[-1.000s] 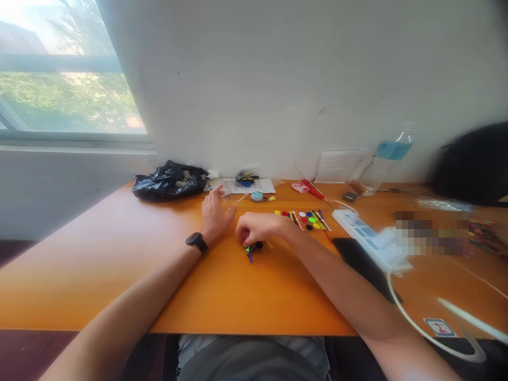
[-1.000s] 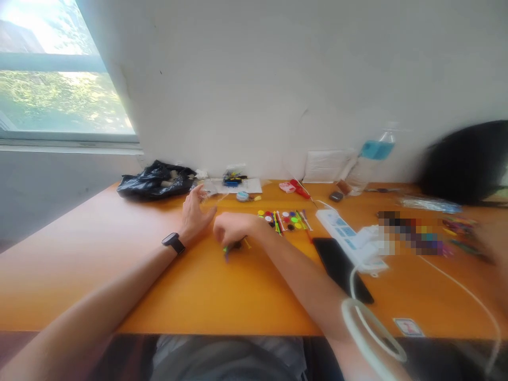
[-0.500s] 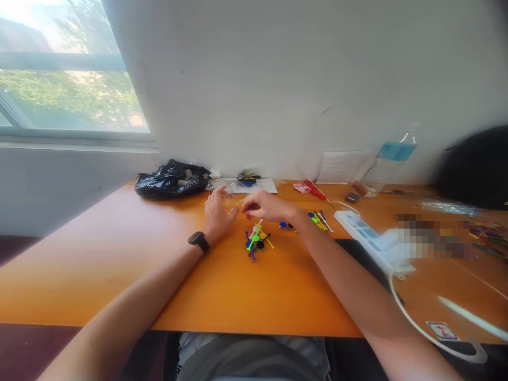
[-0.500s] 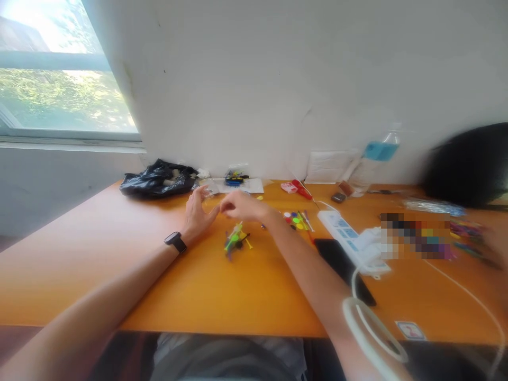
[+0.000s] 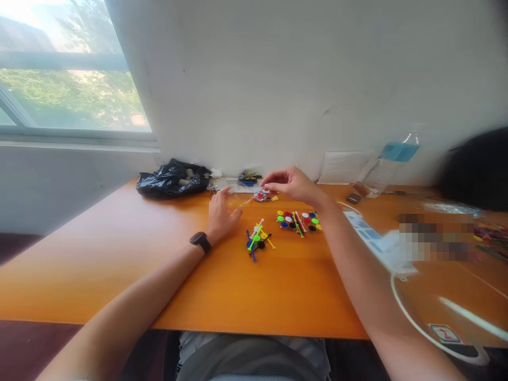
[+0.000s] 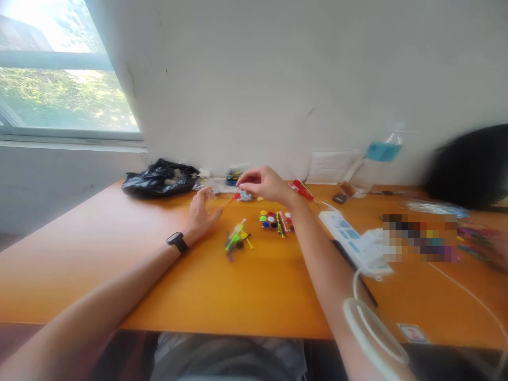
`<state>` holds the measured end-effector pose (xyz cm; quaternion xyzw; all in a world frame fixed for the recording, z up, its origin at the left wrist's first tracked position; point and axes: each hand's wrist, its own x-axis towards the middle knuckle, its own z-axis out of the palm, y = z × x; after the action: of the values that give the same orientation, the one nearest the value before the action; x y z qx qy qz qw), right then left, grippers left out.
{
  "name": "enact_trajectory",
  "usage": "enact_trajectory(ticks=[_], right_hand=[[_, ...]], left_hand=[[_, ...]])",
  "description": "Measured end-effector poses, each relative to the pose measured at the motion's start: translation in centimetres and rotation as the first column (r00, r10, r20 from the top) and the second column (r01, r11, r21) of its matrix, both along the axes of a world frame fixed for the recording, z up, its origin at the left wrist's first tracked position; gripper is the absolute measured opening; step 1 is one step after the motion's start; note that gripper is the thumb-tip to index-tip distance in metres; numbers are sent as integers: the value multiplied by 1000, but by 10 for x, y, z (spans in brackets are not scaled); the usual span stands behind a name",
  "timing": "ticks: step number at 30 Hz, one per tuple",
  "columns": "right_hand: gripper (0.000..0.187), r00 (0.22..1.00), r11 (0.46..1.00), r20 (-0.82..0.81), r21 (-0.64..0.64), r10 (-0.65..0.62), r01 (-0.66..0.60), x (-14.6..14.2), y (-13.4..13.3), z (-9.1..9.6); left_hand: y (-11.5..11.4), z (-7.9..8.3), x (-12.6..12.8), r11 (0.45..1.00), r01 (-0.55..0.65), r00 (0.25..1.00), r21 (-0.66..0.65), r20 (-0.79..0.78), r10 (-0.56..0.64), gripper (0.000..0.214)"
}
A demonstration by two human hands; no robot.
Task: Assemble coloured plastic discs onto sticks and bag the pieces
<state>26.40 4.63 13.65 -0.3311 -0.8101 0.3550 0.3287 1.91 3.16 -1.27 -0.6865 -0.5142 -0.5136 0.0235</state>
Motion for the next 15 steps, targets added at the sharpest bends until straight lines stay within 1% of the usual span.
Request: enact_trajectory(ticks=[3, 6, 11, 15], right_hand=[[26, 995, 998, -77, 11, -56, 57, 3, -2, 5], [27, 992, 996, -98, 24, -85, 88, 0, -7, 9], [25, 991, 996, -106, 44, -79, 84, -7, -12, 10], [21, 997, 994, -50, 88, -53, 57, -15, -14, 5]], left_hand=[[-2, 0, 2, 1000, 16, 1000, 4, -22, -16, 66], [-4, 1, 5, 1000, 27, 999, 15, -37, -26, 66], [-8, 4, 7, 999, 19, 998, 32, -59, -17, 65], [-12, 4, 10, 997, 16, 997, 74, -79, -10, 71]])
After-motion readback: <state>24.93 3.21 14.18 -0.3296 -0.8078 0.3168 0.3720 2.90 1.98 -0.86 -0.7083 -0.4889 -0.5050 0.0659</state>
